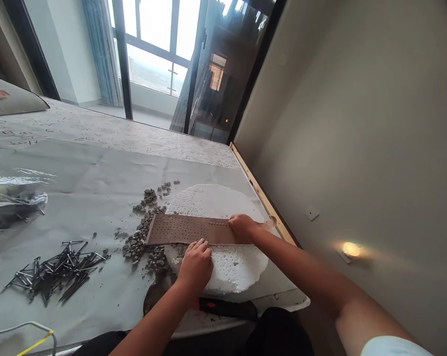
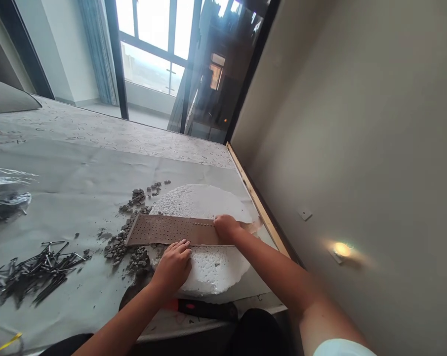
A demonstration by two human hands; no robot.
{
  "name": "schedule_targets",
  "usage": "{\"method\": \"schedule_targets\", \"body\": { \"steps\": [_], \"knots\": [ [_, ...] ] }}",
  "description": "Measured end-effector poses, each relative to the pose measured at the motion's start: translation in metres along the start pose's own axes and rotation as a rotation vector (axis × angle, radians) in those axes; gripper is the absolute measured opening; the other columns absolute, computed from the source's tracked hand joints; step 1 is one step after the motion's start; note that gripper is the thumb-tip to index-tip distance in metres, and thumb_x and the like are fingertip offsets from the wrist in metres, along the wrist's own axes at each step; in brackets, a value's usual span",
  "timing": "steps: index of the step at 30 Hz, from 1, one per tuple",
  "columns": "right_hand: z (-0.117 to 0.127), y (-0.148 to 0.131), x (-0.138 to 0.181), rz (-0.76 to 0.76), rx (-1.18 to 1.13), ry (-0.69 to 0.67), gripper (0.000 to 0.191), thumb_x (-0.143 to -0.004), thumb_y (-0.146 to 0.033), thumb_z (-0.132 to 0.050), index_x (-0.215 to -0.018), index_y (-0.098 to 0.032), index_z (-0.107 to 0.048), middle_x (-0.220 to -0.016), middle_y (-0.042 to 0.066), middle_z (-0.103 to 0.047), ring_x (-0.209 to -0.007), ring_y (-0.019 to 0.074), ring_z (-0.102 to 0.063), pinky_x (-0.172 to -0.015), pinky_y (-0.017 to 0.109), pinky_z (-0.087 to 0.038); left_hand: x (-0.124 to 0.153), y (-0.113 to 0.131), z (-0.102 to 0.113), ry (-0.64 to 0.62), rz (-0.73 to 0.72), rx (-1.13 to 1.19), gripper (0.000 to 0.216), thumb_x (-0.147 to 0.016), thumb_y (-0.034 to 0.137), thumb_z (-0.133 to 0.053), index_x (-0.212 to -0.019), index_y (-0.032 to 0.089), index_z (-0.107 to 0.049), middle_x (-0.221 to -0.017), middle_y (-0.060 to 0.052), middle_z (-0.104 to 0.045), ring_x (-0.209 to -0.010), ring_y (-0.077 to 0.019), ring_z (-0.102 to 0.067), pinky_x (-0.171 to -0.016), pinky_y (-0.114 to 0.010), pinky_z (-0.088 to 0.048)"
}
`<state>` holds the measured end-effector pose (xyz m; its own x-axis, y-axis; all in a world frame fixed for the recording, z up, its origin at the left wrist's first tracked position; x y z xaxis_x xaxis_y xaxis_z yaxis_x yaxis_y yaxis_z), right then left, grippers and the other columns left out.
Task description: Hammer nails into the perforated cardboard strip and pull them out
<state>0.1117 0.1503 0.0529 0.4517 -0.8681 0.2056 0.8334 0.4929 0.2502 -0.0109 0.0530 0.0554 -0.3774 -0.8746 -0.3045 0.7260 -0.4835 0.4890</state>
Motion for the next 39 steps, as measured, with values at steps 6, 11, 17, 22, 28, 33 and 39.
{"method": "schedule_targets", "body": {
  "steps": [6, 11, 17, 22, 28, 33, 39],
  "knots": [
    [-0.009, -0.013, 0.005, 0.035, 0.089, -0.006, 0.022, -0.082, -0.006, -0.043, -0.087, -0.010, -0.064, -0.093, 0.015, -0.066, -0.085, 0.0215, -0.062, -0.073, 0.027, -0.044, 0.003, 0.002, 0.002, -0.002, 0.007, -0.071, 0.023, -0.077, 0.010, -0.044, -0.083, 0.012, -0.067, -0.110, -0.015, -0.063, -0.114, -0.0263, -0.052, -0.102, -0.044, -0.035],
    [-0.013, -0.019, 0.004, 0.056, 0.137, -0.014, 0.026, -0.083, -0.004, -0.039, -0.091, -0.010, -0.064, -0.095, 0.016, -0.066, -0.086, 0.0228, -0.062, -0.073, 0.030, -0.045, 0.004, 0.001, -0.002, -0.006, 0.014, -0.092, 0.023, -0.076, 0.008, -0.046, -0.084, 0.012, -0.067, -0.109, -0.014, -0.064, -0.114, -0.0245, -0.052, -0.102, -0.042, -0.035],
    [-0.012, -0.023, 0.003, 0.110, 0.144, -0.057, 0.027, -0.080, -0.001, -0.041, -0.090, -0.008, -0.066, -0.092, 0.016, -0.067, -0.085, 0.0224, -0.063, -0.072, 0.029, -0.046, 0.004, -0.001, -0.005, -0.029, 0.040, -0.074, 0.023, -0.073, 0.007, -0.049, -0.086, 0.011, -0.068, -0.110, -0.015, -0.063, -0.115, -0.0247, -0.051, -0.102, -0.042, -0.033],
    [-0.011, -0.023, 0.000, 0.105, 0.122, -0.073, 0.027, -0.077, -0.002, -0.043, -0.088, -0.009, -0.067, -0.091, 0.015, -0.068, -0.084, 0.0223, -0.063, -0.070, 0.028, -0.045, 0.005, -0.002, -0.006, -0.047, 0.043, -0.077, 0.023, -0.074, 0.008, -0.049, -0.088, 0.010, -0.067, -0.111, -0.015, -0.063, -0.116, -0.0242, -0.050, -0.103, -0.040, -0.032],
    [-0.003, 0.001, -0.003, -0.063, 0.071, -0.027, 0.025, -0.086, -0.014, -0.040, -0.091, -0.012, -0.064, -0.095, 0.013, -0.067, -0.086, 0.0205, -0.062, -0.070, 0.026, -0.042, 0.005, -0.002, -0.008, -0.056, 0.045, -0.074, 0.022, -0.075, 0.009, -0.049, -0.086, 0.010, -0.067, -0.110, -0.015, -0.063, -0.114, -0.0245, -0.051, -0.102, -0.040, -0.032],
    [-0.009, 0.005, -0.001, -0.184, 0.018, -0.025, 0.035, -0.093, -0.032, -0.028, -0.099, -0.017, -0.059, -0.098, 0.011, -0.067, -0.084, 0.0207, -0.063, -0.065, 0.028, -0.042, 0.005, -0.002, -0.008, -0.033, 0.034, -0.070, 0.021, -0.074, 0.008, -0.049, -0.085, 0.011, -0.067, -0.108, -0.015, -0.063, -0.114, -0.0249, -0.051, -0.101, -0.041, -0.032],
    [-0.022, -0.004, 0.003, -0.238, -0.012, -0.029, 0.041, -0.095, -0.031, -0.020, -0.105, -0.017, -0.057, -0.099, 0.012, -0.067, -0.085, 0.0216, -0.063, -0.067, 0.029, -0.040, 0.007, -0.003, -0.010, -0.030, 0.026, -0.065, 0.020, -0.074, 0.009, -0.050, -0.084, 0.011, -0.067, -0.107, -0.015, -0.063, -0.114, -0.0243, -0.050, -0.101, -0.041, -0.031]
  ]
}}
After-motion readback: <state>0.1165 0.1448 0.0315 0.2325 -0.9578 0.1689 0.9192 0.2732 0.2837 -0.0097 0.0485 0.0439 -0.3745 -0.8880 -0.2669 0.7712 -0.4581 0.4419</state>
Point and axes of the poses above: each hand's wrist, its own x-axis away from the middle knuckle, its own z-axis out of the back of the hand, y = z × x, the point moved 9 cm from there along -x, towards the middle knuckle
